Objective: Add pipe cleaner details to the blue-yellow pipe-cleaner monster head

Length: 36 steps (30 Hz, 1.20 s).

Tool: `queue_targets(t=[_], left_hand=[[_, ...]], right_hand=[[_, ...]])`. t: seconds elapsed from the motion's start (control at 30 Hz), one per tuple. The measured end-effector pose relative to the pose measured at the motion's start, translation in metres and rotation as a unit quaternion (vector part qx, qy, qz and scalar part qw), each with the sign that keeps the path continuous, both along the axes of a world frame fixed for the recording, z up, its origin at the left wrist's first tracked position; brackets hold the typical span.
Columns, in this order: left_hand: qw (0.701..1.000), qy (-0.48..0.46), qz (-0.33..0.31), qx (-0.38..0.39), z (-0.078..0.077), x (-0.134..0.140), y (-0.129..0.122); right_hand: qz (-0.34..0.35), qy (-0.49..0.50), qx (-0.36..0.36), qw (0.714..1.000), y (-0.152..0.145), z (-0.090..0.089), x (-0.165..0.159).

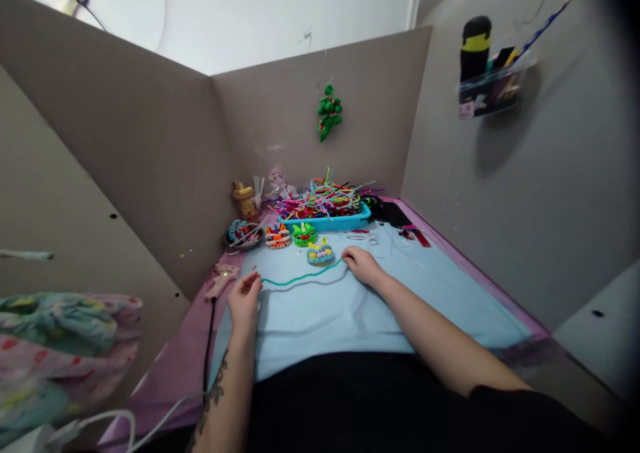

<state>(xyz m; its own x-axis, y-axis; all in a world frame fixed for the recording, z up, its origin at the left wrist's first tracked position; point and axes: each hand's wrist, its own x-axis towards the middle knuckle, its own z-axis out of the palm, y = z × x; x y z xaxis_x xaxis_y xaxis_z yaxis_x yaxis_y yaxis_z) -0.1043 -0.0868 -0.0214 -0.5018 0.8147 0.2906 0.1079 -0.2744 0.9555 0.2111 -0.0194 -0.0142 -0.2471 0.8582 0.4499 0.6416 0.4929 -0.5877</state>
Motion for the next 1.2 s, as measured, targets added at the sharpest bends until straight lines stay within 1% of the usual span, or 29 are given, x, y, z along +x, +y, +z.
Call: queue_targets(t=[0.17, 0.37, 0.5, 0.57, 0.63, 0.7, 0.8, 0.93, 1.03, 1.1, 1.2], left_hand=[[1.000, 0.008, 0.010, 0.009, 0.005, 0.001, -0.002], [0.998, -0.051, 0.020, 0.032, 0.009, 0.004, -0.004], [0.999, -0.035, 0.013, 0.024, 0.007, 0.003, -0.003], [0.999, -0.019, 0.020, 0.022, 0.006, 0.002, -0.002], [0.998, -0.018, 0.040, 0.034, 0.004, 0.000, -0.001], [0.995, -0.041, 0.066, 0.058, 0.003, -0.001, 0.001], [0.990, -0.089, 0.073, 0.087, 0.004, -0.002, 0.002], [0.982, -0.151, 0.041, 0.105, 0.010, -0.001, -0.003], [0.975, -0.196, -0.004, 0.101, 0.020, 0.001, -0.011], [0.970, -0.216, -0.040, 0.104, 0.028, 0.004, -0.017], [0.961, -0.240, -0.062, 0.125, 0.039, 0.011, -0.019]], right_hand=[[-0.013, -0.007, 0.015, 1.000, 0.002, -0.001, 0.003], [-0.026, 0.041, 0.025, 0.999, 0.003, 0.002, 0.008], [-0.025, 0.080, 0.042, 0.996, 0.001, 0.006, 0.007], [-0.025, 0.095, 0.054, 0.994, -0.001, 0.009, 0.007], [-0.015, 0.099, 0.066, 0.993, -0.002, 0.013, 0.010], [0.006, 0.086, 0.082, 0.993, -0.003, 0.017, 0.014], [0.039, 0.044, 0.110, 0.992, -0.003, 0.022, 0.023], [0.099, -0.020, 0.112, 0.989, -0.008, 0.028, 0.032], [0.134, -0.036, 0.102, 0.985, -0.019, 0.035, 0.040], [0.144, -0.034, 0.103, 0.984, -0.031, 0.040, 0.045], [0.141, -0.025, 0.112, 0.983, -0.051, 0.047, 0.053]])
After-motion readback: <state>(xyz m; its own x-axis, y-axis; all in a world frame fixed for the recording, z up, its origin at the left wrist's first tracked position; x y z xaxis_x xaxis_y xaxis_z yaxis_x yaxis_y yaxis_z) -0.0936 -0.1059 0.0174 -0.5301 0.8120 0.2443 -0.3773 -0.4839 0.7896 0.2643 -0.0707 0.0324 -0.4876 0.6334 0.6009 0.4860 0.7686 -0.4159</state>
